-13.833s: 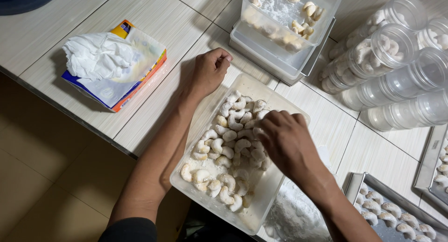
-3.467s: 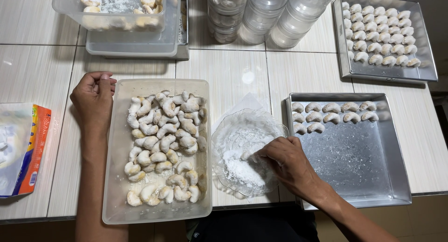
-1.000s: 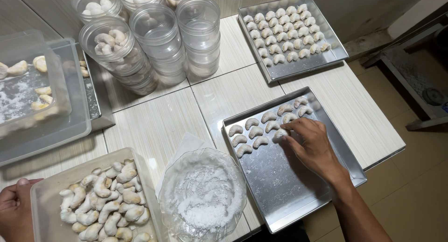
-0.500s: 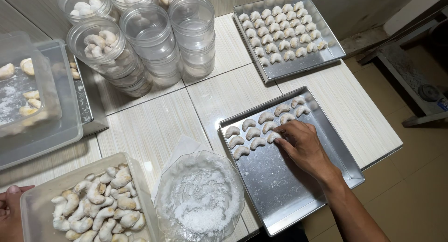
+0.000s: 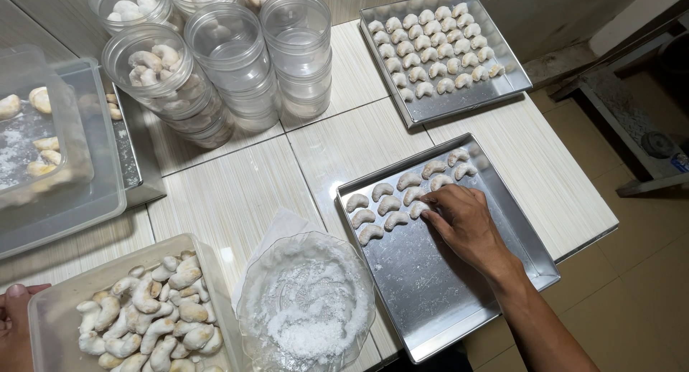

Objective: Coating crescent-shaped cookies with powdered sugar and arranging them on a tray

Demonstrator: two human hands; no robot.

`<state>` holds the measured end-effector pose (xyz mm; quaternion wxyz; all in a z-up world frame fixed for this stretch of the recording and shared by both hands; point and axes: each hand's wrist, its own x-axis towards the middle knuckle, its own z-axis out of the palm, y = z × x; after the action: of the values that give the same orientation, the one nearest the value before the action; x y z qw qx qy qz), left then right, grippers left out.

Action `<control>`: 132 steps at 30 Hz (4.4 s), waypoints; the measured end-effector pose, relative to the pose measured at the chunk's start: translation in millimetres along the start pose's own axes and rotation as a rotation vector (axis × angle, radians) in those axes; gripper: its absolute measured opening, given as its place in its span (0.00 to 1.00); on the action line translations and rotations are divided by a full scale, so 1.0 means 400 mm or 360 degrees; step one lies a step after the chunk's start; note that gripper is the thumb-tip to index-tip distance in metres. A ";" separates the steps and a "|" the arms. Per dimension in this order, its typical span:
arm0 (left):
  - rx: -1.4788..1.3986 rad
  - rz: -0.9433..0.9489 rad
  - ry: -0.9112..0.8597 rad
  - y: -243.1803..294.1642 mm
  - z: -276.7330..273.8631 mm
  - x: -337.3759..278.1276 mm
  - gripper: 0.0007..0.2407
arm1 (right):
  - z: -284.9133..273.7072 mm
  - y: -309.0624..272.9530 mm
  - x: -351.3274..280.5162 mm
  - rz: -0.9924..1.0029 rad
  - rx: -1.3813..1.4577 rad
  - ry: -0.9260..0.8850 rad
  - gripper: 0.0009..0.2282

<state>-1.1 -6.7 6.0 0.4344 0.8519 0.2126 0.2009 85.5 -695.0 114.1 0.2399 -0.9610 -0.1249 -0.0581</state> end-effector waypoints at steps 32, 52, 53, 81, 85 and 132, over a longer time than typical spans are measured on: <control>-0.0289 0.0015 0.0295 0.194 0.022 0.009 0.12 | -0.046 -0.055 -0.014 -0.0119 0.0005 0.0056 0.12; -0.0835 0.0533 -0.0651 0.360 -0.057 -0.069 0.04 | 0.034 -0.327 0.028 -0.0926 0.0168 -0.0409 0.14; -0.0752 0.0554 -0.0692 0.368 -0.062 -0.071 0.00 | 0.040 -0.340 0.032 -0.0995 0.0151 -0.0449 0.13; -0.0620 0.0767 -0.0666 0.338 -0.056 -0.078 0.11 | 0.114 -0.575 0.187 -0.1544 -0.0105 -0.0763 0.10; -0.0653 0.0671 -0.0641 0.357 -0.067 -0.082 0.05 | 0.092 -0.674 0.219 -0.1548 -0.0069 -0.0776 0.11; -0.0732 0.0754 -0.0359 0.383 -0.038 -0.071 0.17 | 0.353 -0.878 0.183 -0.1961 -0.0555 -0.0479 0.07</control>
<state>-4.0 -93.7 136.1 0.5772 0.7741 -0.0912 0.2435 69.0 -312.5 159.7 -0.0166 -0.7359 -0.6733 -0.0691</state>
